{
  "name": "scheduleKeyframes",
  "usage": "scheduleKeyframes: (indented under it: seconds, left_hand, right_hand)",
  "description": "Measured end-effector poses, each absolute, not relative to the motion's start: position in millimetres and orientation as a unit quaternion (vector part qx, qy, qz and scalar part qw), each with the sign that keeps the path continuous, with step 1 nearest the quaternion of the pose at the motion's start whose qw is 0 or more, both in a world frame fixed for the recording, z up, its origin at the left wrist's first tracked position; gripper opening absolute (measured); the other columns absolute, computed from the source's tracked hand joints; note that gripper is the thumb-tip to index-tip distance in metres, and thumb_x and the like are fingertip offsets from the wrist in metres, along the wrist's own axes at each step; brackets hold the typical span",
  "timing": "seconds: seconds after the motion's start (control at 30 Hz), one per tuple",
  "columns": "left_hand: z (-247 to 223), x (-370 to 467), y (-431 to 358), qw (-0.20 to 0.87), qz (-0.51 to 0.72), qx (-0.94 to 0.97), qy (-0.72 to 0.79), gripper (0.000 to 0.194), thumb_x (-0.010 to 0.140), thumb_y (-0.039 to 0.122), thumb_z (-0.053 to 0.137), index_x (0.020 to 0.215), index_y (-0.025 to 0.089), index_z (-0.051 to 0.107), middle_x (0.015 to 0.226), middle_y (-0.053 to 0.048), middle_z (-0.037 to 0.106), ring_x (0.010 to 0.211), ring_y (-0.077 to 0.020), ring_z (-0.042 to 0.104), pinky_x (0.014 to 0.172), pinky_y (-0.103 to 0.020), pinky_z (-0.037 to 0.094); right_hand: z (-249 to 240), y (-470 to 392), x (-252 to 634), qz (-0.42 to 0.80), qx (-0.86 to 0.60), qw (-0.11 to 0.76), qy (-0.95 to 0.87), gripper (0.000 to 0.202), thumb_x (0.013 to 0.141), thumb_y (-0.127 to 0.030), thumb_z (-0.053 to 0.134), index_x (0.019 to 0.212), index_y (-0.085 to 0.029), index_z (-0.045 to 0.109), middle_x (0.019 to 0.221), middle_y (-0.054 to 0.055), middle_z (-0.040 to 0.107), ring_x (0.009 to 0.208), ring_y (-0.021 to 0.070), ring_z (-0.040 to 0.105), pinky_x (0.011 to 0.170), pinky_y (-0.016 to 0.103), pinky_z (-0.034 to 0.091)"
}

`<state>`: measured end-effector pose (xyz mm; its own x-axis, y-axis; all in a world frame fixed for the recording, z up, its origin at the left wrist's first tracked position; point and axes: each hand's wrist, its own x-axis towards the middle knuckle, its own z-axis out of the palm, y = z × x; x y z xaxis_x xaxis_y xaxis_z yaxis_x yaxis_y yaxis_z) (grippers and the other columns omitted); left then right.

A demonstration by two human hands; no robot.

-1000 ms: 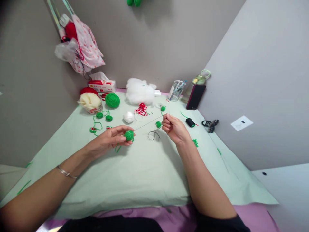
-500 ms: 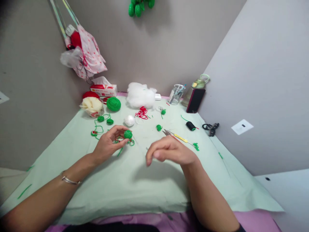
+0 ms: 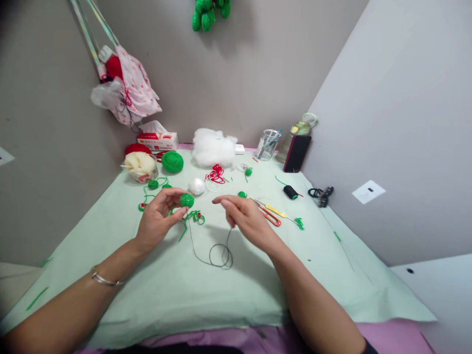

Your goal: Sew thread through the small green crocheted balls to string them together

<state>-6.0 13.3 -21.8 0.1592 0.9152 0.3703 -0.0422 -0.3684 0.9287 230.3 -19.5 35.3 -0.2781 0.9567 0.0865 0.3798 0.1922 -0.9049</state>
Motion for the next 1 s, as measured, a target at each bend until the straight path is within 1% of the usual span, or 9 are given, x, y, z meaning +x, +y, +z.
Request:
scheduleKeyframes:
  seconds: [0.07,0.1,0.23,0.37,0.53,0.67,0.83,0.9,1.0]
  left_hand:
    - [-21,-5,13,0.455,0.551,0.612,0.340,0.031,0.085,0.022,0.074,0.114,0.023,0.062,0.107,-0.005,0.068,0.094,-0.0166,0.065,0.086,-0.032,0.055]
    - [-21,-5,13,0.468,0.550,0.604,0.337,0.031,0.085,0.023,0.074,0.113,0.023,0.062,0.107,-0.005,0.068,0.094,-0.0163,0.066,0.086,-0.032,0.055]
    - [-18,-2,11,0.527,0.530,0.568,0.344,0.030,0.084,0.027,0.075,0.109,0.020,0.061,0.105,-0.005,0.068,0.093,-0.0170,0.067,0.086,-0.033,0.055]
    - [-17,0,11,0.563,0.508,0.558,0.337,0.031,0.086,0.030,0.074,0.110,0.020,0.059,0.105,-0.005,0.068,0.088,-0.0168,0.068,0.082,-0.033,0.056]
    - [-18,1,10,0.560,0.511,0.560,0.333,0.033,0.084,0.027,0.076,0.111,0.020,0.058,0.108,-0.005,0.067,0.094,-0.0166,0.065,0.085,-0.032,0.054]
    - [-17,1,9,0.555,0.501,0.564,0.349,0.033,0.082,0.027,0.077,0.109,0.020,0.060,0.108,-0.004,0.065,0.093,-0.0155,0.064,0.084,-0.031,0.054]
    - [-14,1,9,0.547,0.498,0.567,0.362,0.032,0.078,0.030,0.080,0.102,0.019,0.061,0.098,-0.003,0.068,0.090,-0.0169,0.065,0.084,-0.032,0.054]
    - [-13,1,8,0.543,0.496,0.570,0.365,0.031,0.078,0.031,0.080,0.101,0.020,0.061,0.096,-0.003,0.068,0.089,-0.0172,0.065,0.083,-0.032,0.055]
    - [-12,2,8,0.537,0.505,0.569,0.364,0.032,0.078,0.030,0.081,0.102,0.020,0.062,0.096,-0.002,0.068,0.088,-0.0168,0.065,0.081,-0.031,0.054]
  right_hand:
    - [31,-14,232,0.473,-0.469,0.400,-0.630,0.040,0.102,-0.049,0.047,0.099,-0.016,0.068,0.059,-0.006,0.035,0.053,0.0095,0.030,0.052,0.025,0.029]
    - [28,-13,230,0.520,-0.449,0.411,-0.600,0.037,0.102,-0.047,0.048,0.098,-0.016,0.067,0.060,-0.006,0.032,0.053,0.0091,0.027,0.051,0.025,0.025]
    - [19,-13,218,0.640,-0.391,0.394,-0.530,0.025,0.096,-0.037,0.057,0.104,-0.015,0.065,0.066,-0.005,0.043,0.053,0.0073,0.027,0.050,0.024,0.020]
    - [20,-21,206,0.614,-0.391,0.361,-0.582,0.031,0.097,-0.044,0.056,0.110,-0.015,0.061,0.071,-0.001,0.062,0.051,0.0069,0.032,0.048,0.024,0.024]
    - [24,-24,204,0.573,-0.427,0.347,-0.607,0.030,0.098,-0.046,0.054,0.092,-0.017,0.057,0.064,-0.003,0.056,0.051,0.0066,0.036,0.048,0.022,0.026]
    - [19,-20,207,0.625,-0.400,0.358,-0.567,0.023,0.095,-0.036,0.059,0.101,-0.015,0.062,0.074,-0.002,0.057,0.052,0.0053,0.037,0.049,0.021,0.029]
    - [15,-19,203,0.638,-0.379,0.380,-0.553,0.029,0.094,-0.046,0.061,0.099,-0.018,0.056,0.078,0.003,0.068,0.058,0.0114,0.059,0.053,0.024,0.044]
    - [15,-20,201,0.601,-0.397,0.399,-0.568,0.028,0.092,-0.046,0.065,0.092,-0.019,0.057,0.077,0.003,0.069,0.063,0.0130,0.062,0.058,0.026,0.047]
    - [17,-21,200,0.499,-0.443,0.429,-0.609,0.022,0.086,-0.038,0.073,0.081,-0.017,0.067,0.079,0.002,0.066,0.068,0.0117,0.056,0.064,0.026,0.045]
